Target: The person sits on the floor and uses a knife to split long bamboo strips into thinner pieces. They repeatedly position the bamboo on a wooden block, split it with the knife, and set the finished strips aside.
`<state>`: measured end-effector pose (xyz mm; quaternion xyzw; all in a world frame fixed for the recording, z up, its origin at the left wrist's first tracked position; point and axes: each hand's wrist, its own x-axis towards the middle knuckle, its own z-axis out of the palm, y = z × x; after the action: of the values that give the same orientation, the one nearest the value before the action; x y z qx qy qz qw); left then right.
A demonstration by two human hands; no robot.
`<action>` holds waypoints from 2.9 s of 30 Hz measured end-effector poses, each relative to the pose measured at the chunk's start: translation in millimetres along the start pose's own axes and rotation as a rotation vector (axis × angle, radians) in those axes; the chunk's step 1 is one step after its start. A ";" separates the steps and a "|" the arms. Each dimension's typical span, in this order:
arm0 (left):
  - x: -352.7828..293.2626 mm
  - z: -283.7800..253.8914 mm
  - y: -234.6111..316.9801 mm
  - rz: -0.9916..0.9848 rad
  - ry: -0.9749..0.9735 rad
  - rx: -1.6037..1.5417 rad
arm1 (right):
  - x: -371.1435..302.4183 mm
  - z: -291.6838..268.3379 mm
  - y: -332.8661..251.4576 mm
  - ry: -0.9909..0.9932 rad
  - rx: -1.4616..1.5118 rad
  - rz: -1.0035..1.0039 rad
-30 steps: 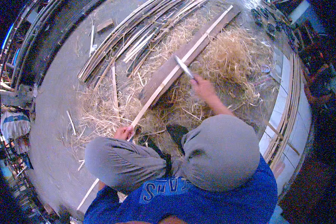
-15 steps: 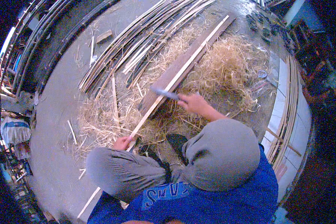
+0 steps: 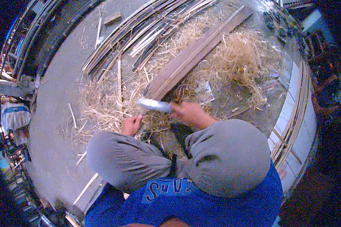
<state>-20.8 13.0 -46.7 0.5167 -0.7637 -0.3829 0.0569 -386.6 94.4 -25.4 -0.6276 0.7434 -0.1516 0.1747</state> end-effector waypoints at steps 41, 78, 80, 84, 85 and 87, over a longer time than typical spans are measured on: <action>-80.4 -6.7 -84.4 -0.265 0.056 -0.274 | 43.5 -57.9 161.0 0.375 -0.059 0.462; -4.2 -7.1 -39.5 0.029 -0.145 -0.353 | 17.2 8.6 48.6 -0.120 -0.168 -0.222; -18.0 -4.9 -66.3 -0.138 -0.141 -0.322 | 26.9 -34.1 112.2 0.275 -0.068 0.362; -14.0 -0.9 -83.0 -0.094 -0.068 -0.217 | 36.0 -54.2 96.5 0.244 0.020 0.497; -7.1 8.2 -76.9 0.011 -0.024 -0.172 | 29.8 -40.1 65.3 0.170 0.068 0.433; 11.8 5.5 1.9 0.078 -0.045 -0.023 | -2.3 -4.1 -0.4 -0.117 -0.015 0.232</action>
<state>-30.2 6.4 -53.0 0.4770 -0.7798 -0.4008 0.0604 -387.8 96.6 -21.4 -0.5465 0.8006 -0.0881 0.2293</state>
